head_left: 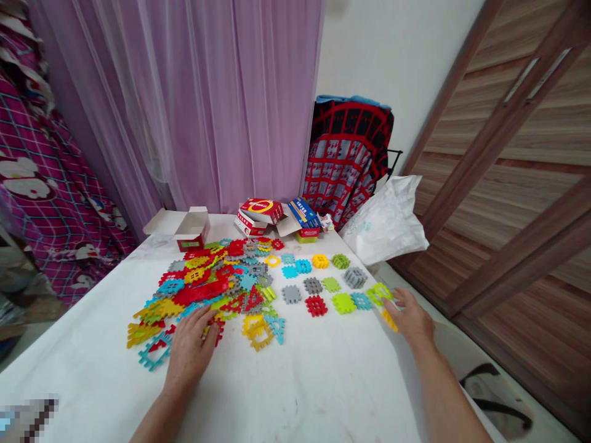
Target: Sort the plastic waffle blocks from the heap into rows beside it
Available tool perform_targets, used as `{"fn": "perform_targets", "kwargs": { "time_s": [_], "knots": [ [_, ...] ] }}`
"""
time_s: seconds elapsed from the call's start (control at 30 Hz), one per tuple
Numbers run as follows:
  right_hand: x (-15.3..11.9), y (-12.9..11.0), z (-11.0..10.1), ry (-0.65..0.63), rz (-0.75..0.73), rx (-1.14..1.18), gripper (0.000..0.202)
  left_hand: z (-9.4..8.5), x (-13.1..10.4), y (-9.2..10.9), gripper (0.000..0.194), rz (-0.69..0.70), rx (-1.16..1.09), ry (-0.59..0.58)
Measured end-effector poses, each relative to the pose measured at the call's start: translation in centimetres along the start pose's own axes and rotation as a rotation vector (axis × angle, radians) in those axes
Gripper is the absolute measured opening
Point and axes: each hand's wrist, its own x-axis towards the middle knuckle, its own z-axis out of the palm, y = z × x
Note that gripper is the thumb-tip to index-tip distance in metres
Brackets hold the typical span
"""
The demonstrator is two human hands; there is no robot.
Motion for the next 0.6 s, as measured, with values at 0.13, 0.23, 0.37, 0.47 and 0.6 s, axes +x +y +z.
{"fn": "perform_targets", "kwargs": {
  "time_s": [0.13, 0.23, 0.37, 0.47, 0.6],
  "knots": [
    [-0.2, 0.2, 0.0, -0.032, 0.006, -0.007, 0.057, 0.0, 0.0, -0.1, 0.035, -0.009, 0.002, -0.003],
    [-0.2, 0.3, 0.2, -0.062, 0.003, -0.001, 0.056, -0.1, 0.0, 0.0, 0.035, -0.004, 0.01, -0.006],
    [0.2, 0.7, 0.8, -0.073, -0.025, 0.012, 0.057, -0.2, 0.0, 0.2, 0.037, -0.002, 0.02, -0.014],
    [0.5, 1.0, 1.3, -0.068, -0.049, -0.002, 0.058, -0.3, 0.0, 0.3, 0.036, -0.007, 0.012, -0.017],
    [0.6, 1.2, 1.6, -0.061, -0.037, -0.073, 0.059, -0.2, -0.1, 0.2, 0.034, -0.015, 0.008, -0.013]
  ]
}}
